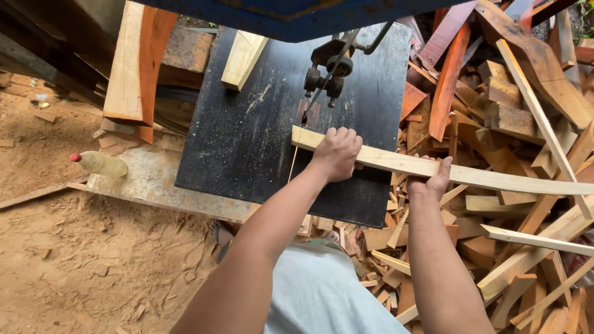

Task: The person guides a long wooden board through a band saw to cut it lengthwise. After setting it aside, they use the saw to cut a notch into a smaller wooden piece and then trim the end of a thin wooden strip.

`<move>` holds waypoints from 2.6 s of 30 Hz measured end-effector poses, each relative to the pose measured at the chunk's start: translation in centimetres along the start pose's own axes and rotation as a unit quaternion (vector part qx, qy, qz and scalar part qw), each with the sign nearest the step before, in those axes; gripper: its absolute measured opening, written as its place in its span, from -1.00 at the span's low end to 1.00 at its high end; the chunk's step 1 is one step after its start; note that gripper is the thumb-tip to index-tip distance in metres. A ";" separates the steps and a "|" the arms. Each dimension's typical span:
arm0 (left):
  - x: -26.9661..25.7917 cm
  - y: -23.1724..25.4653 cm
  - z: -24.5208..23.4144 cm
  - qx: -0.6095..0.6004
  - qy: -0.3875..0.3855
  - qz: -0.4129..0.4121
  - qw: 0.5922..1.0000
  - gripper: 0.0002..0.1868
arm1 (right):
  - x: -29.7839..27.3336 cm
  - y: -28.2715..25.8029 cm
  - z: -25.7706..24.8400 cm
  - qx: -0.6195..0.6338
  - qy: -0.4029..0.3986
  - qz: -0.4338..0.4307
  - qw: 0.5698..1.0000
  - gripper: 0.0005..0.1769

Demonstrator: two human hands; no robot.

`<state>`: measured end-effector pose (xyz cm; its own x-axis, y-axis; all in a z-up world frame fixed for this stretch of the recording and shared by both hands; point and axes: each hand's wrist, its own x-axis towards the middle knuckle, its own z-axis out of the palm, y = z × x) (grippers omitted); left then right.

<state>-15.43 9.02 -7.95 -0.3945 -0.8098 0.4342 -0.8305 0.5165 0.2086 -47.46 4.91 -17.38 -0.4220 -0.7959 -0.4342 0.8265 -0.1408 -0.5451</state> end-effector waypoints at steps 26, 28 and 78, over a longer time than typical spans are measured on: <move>2.8 -1.5 1.2 0.019 -0.022 0.027 0.999 -0.59 | 0.5 -0.2 1.9 0.009 0.033 -0.009 0.999 -0.59; 2.9 -1.6 1.4 0.024 -0.031 0.025 0.999 -0.59 | 0.5 0.0 2.3 0.007 0.031 -0.009 0.999 -0.59; 3.7 -2.1 1.6 0.025 0.023 0.016 0.999 -0.62 | 1.4 0.1 3.4 0.009 0.036 0.011 0.999 -0.54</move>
<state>-15.72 4.49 -8.19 -0.4034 -0.7787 0.4805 -0.8367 0.5265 0.1509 -46.74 1.76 -15.64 -0.4291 -0.7546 -0.4964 0.8423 -0.1358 -0.5216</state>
